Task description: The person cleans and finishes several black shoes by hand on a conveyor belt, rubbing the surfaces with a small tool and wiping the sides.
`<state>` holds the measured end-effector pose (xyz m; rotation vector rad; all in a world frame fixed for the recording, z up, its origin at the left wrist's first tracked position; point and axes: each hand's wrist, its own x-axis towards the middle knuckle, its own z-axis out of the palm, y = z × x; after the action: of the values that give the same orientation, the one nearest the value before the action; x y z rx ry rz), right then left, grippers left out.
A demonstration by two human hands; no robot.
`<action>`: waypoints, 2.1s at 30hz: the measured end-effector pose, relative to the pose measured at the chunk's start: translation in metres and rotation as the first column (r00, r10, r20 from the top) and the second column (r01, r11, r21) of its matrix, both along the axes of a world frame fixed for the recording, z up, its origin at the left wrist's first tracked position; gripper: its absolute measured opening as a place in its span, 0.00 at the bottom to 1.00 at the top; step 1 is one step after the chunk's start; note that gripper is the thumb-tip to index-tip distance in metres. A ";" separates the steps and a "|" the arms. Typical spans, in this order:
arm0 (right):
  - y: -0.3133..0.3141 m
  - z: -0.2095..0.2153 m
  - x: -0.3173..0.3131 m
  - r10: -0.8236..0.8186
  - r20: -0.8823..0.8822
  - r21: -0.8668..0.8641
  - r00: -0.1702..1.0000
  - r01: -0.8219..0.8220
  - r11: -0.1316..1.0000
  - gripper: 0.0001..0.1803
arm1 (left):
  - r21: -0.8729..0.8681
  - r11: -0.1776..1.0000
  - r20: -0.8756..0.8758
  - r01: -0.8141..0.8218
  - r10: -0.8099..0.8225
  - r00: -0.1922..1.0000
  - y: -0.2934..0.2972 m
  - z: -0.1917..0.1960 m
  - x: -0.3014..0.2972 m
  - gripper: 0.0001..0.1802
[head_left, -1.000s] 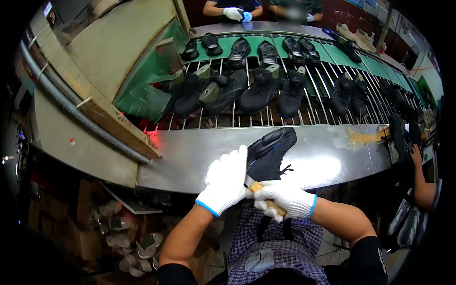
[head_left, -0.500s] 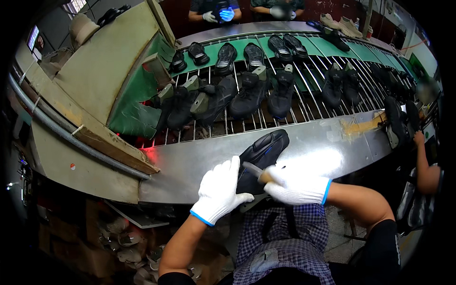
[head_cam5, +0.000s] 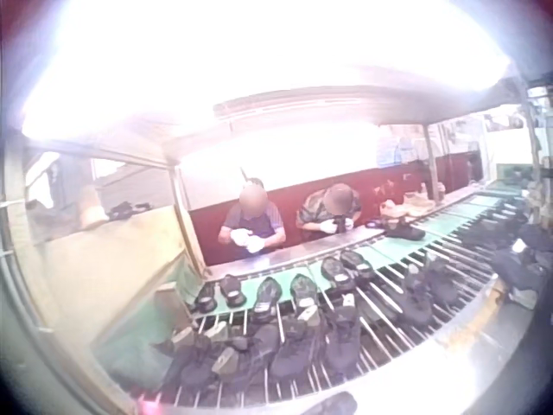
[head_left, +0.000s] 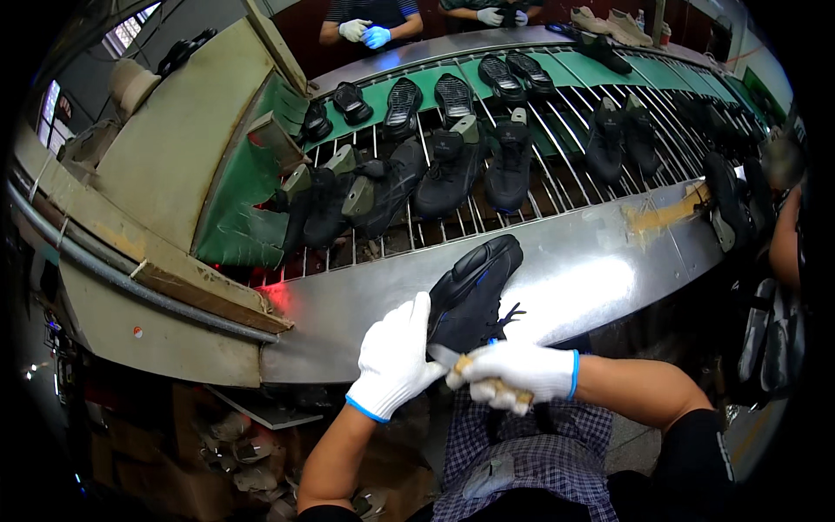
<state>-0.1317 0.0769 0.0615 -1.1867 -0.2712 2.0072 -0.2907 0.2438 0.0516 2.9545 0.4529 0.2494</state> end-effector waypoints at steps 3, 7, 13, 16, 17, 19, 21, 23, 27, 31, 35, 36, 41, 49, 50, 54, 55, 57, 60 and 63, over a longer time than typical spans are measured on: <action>0.003 -0.012 -0.003 -0.013 -0.109 0.009 0.994 0.015 1.000 0.16 | -0.018 1.000 -0.011 0.007 -0.007 1.000 -0.001 0.002 0.004 0.59; 0.007 -0.003 0.003 -0.128 0.005 0.003 0.992 0.128 0.992 0.13 | -0.022 1.000 0.029 0.008 -0.008 1.000 0.000 0.002 0.003 0.60; -0.014 0.041 0.028 0.414 0.619 -0.066 0.667 -0.482 0.874 0.20 | 0.008 0.998 0.008 0.069 -0.069 0.998 -0.003 0.001 -0.002 0.58; -0.036 -0.004 0.046 -0.032 0.982 0.127 0.187 -0.521 0.844 0.20 | 0.018 0.998 -0.012 0.068 -0.068 0.998 -0.006 0.005 -0.003 0.54; -0.038 -0.005 0.050 -0.165 0.984 0.177 0.069 -0.481 0.859 0.19 | 0.012 0.998 -0.017 0.069 -0.068 0.998 -0.007 0.006 -0.002 0.53; -0.039 0.000 0.056 -0.146 0.988 0.147 0.045 -0.522 0.840 0.20 | 0.003 0.998 -0.034 0.066 -0.066 0.997 -0.006 0.008 -0.001 0.51; -0.032 0.008 0.058 -0.220 0.975 0.156 -0.037 -0.594 0.789 0.20 | -0.082 0.996 0.003 0.019 -0.019 1.000 -0.001 0.007 0.003 0.49; -0.018 0.028 0.067 0.221 0.765 0.003 0.605 -0.346 0.938 0.20 | -0.241 0.970 0.058 -0.036 0.051 0.997 0.005 0.006 0.016 0.49; 0.001 0.022 0.071 0.086 0.593 0.071 0.800 -0.159 0.985 0.20 | -0.342 0.913 -0.183 -0.221 0.166 0.969 0.015 0.018 0.051 0.58; 0.011 -0.019 0.070 -0.174 -0.151 0.088 0.973 0.189 0.978 0.18 | -0.389 0.893 -0.172 -0.225 0.170 0.970 0.022 0.013 0.054 0.58; 0.015 -0.055 0.050 -0.286 -0.430 0.138 0.856 0.375 0.917 0.18 | -0.368 0.896 -0.076 -0.249 0.238 0.968 0.021 0.000 0.044 0.47; 0.014 -0.046 0.053 -0.291 -0.371 0.133 0.882 0.361 0.923 0.18 | -0.368 0.894 -0.065 -0.256 0.250 0.966 0.020 -0.002 0.045 0.43; 0.000 -0.023 0.082 -0.092 0.235 0.339 0.968 0.007 0.941 0.20 | -0.290 0.922 -0.020 -0.256 0.262 0.965 0.008 -0.002 0.056 0.31; -0.024 0.018 0.110 -0.079 0.580 0.275 0.811 -0.104 0.956 0.22 | -0.206 0.973 -0.037 -0.106 0.101 0.994 0.000 0.008 0.072 0.57; -0.019 0.016 0.105 -0.035 0.629 0.201 0.776 -0.119 0.972 0.23 | -0.185 0.976 -0.025 -0.116 0.113 0.993 -0.005 0.007 0.076 0.61; -0.008 0.011 0.096 0.074 0.746 0.171 0.662 -0.298 0.939 0.28 | -0.157 0.977 -0.022 -0.145 0.144 0.989 -0.016 0.003 0.086 0.61; -0.012 -0.006 0.094 0.016 0.829 0.205 0.560 -0.331 0.921 0.28 | -0.145 0.984 0.025 -0.104 0.109 0.994 -0.016 0.000 0.086 0.59; -0.017 -0.054 0.095 -0.133 0.939 0.265 0.316 -0.421 0.868 0.29 | -0.082 0.994 0.057 -0.068 0.073 0.996 -0.016 -0.010 0.084 0.58; -0.026 -0.055 0.096 -0.095 0.877 0.256 0.471 -0.290 0.922 0.29 | 0.004 1.000 0.112 -0.025 0.025 0.993 -0.015 -0.018 0.084 0.58; -0.043 -0.038 0.095 -0.165 0.633 0.167 0.756 0.075 0.983 0.24 | 0.022 0.999 0.097 -0.047 0.045 0.994 -0.018 -0.016 0.087 0.58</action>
<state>-0.0362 0.0343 0.0231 -1.7354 -0.6413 1.3750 -0.2041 0.2257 0.0355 2.9424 0.5095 0.4032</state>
